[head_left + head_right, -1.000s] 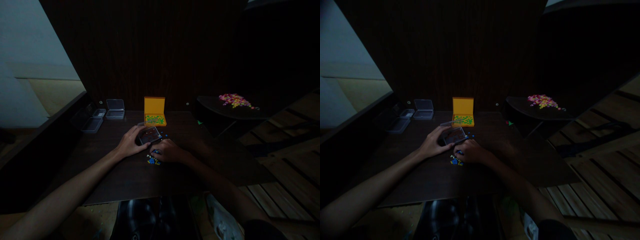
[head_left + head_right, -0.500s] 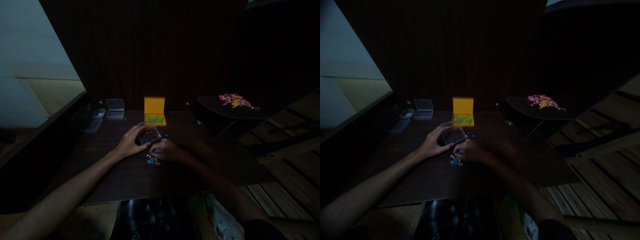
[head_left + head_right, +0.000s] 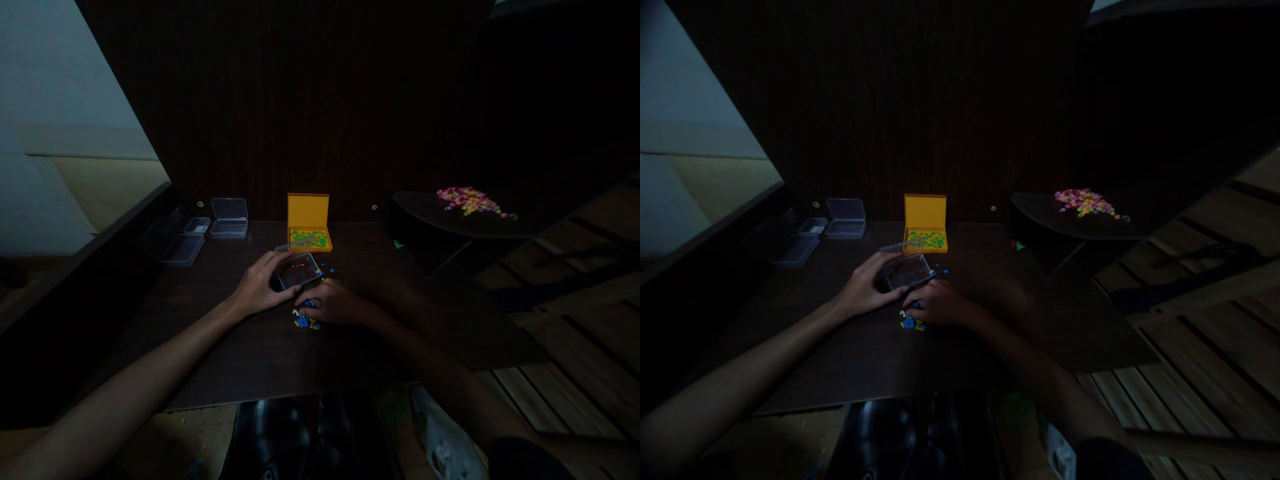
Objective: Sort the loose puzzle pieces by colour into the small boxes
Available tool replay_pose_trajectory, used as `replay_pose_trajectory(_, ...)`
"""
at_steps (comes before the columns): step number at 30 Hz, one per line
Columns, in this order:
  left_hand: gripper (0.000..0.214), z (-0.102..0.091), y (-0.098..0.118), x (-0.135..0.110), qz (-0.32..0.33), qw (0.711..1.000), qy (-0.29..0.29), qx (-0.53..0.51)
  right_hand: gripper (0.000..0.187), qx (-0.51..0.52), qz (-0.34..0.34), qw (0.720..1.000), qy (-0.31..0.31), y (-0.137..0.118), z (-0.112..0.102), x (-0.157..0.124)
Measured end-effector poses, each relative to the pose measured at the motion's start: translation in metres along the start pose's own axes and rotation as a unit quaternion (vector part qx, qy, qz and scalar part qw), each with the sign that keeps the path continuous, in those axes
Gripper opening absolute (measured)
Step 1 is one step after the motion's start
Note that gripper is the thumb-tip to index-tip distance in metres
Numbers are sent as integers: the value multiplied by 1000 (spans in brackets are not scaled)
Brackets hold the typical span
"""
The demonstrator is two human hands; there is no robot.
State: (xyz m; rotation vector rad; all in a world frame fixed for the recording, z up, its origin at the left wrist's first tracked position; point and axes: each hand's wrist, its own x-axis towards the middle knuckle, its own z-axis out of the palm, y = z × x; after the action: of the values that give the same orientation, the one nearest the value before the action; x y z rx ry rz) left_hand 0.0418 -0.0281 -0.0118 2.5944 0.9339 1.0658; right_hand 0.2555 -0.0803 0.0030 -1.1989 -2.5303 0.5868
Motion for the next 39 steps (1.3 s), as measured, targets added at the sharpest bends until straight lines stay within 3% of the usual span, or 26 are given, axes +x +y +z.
replay_pose_trajectory(17, 62, 0, -1, 0, -3, 1000, -7, -11, 12, -41, 22, 999, 16, -2, 2, -1)
replay_pose_trajectory(39, 61, 0, -1, 0, -3, 1000, -8, -14, 15, -22, -22, 999, 34, -2, 6, 0)
